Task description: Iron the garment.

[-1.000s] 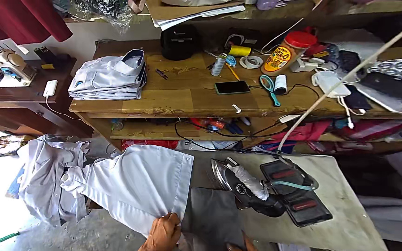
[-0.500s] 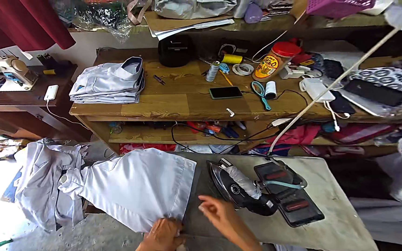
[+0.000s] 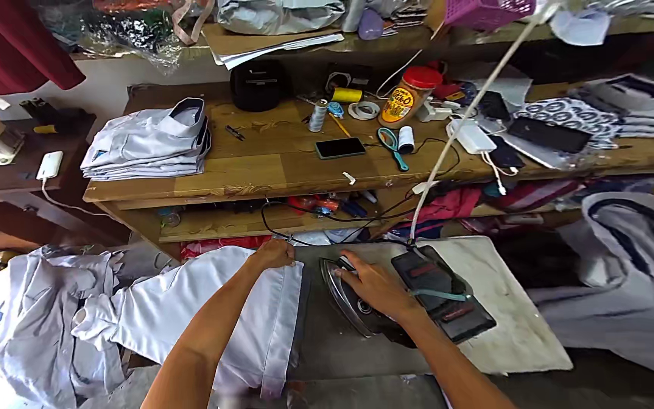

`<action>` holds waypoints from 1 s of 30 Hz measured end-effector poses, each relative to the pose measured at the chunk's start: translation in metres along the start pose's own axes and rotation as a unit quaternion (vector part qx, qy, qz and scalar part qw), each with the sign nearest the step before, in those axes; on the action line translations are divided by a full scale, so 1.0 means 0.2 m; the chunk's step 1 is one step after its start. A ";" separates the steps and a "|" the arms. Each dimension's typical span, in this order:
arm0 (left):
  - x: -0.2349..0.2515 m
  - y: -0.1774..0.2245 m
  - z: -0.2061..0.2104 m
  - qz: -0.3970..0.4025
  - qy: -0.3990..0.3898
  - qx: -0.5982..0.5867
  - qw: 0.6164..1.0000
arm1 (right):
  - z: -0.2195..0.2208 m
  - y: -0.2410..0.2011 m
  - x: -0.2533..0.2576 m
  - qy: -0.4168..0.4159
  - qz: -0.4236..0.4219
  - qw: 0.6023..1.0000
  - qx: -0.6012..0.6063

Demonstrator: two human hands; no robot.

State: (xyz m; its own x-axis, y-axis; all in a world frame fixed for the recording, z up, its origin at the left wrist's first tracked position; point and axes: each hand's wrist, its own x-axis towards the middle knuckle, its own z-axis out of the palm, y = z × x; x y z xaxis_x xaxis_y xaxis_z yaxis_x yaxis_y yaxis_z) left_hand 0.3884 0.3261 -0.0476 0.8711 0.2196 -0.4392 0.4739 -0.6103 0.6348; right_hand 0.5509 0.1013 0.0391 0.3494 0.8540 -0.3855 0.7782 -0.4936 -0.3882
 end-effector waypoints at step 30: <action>0.11 -0.13 -0.07 0.028 -0.061 -0.053 0.996 | 0.34 -0.64 -0.19 0.048 0.219 0.972 0.074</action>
State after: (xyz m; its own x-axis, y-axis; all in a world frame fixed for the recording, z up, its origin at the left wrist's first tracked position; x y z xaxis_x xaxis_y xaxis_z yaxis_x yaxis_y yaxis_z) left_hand 0.3959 0.3579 -0.0650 0.8774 0.0904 -0.4711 0.4421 -0.5333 0.7212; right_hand 0.4032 0.1215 0.0470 0.6829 0.5639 -0.4643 0.4621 -0.8258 -0.3232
